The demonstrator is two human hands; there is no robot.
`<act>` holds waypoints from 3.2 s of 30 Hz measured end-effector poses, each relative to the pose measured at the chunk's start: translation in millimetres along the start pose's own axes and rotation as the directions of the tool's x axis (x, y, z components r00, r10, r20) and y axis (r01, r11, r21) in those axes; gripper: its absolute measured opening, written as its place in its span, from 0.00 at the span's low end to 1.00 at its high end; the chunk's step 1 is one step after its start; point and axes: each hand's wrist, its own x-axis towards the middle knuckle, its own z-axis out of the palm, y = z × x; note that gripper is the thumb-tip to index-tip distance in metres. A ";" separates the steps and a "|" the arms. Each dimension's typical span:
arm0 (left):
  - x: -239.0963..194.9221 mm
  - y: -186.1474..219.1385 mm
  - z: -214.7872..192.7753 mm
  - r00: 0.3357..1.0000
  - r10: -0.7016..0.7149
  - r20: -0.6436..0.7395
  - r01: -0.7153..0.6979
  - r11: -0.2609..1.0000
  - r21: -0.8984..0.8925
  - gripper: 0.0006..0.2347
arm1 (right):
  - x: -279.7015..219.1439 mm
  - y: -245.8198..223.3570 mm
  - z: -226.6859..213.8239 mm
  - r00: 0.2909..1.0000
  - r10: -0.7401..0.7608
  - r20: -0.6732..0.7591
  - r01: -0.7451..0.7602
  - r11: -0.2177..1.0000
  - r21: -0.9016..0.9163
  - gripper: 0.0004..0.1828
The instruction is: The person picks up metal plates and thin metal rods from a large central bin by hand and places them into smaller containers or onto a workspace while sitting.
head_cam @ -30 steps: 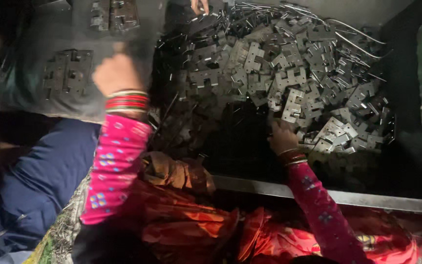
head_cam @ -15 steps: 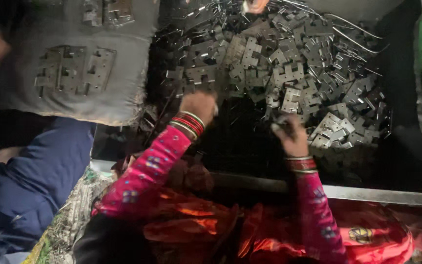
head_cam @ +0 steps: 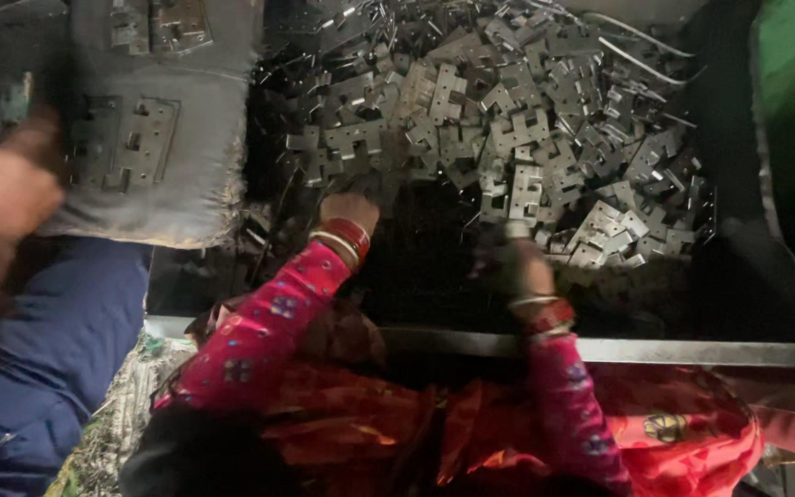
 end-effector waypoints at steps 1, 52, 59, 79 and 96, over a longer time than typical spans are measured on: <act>-4.4 -5.7 -9.3 0.989 0.107 -0.105 -0.108 0.994 -0.004 0.09 | 6.1 8.5 23.3 0.982 0.174 -0.077 -0.168 0.983 0.076 0.18; -54.7 -232.5 -72.3 0.441 -0.643 -0.626 0.656 0.707 -0.265 0.09 | 90.2 82.5 -11.3 0.853 0.045 -0.521 -0.460 0.537 -0.707 0.40; -60.6 -80.9 -98.0 0.764 -0.212 -0.610 0.161 0.977 -0.139 0.05 | 74.9 42.6 -21.0 0.893 0.070 -0.445 -0.353 0.722 -0.595 0.45; -53.3 -24.1 -81.6 0.955 0.127 -0.267 -0.118 0.992 0.052 0.12 | 7.4 -25.9 74.8 0.978 0.153 0.143 -0.119 0.968 -0.222 0.24; -68.1 -39.5 -113.3 0.917 -0.084 -0.390 -0.388 -0.406 -0.827 0.15 | 2.1 -20.8 -18.5 0.949 0.290 0.123 -0.171 0.145 0.975 0.17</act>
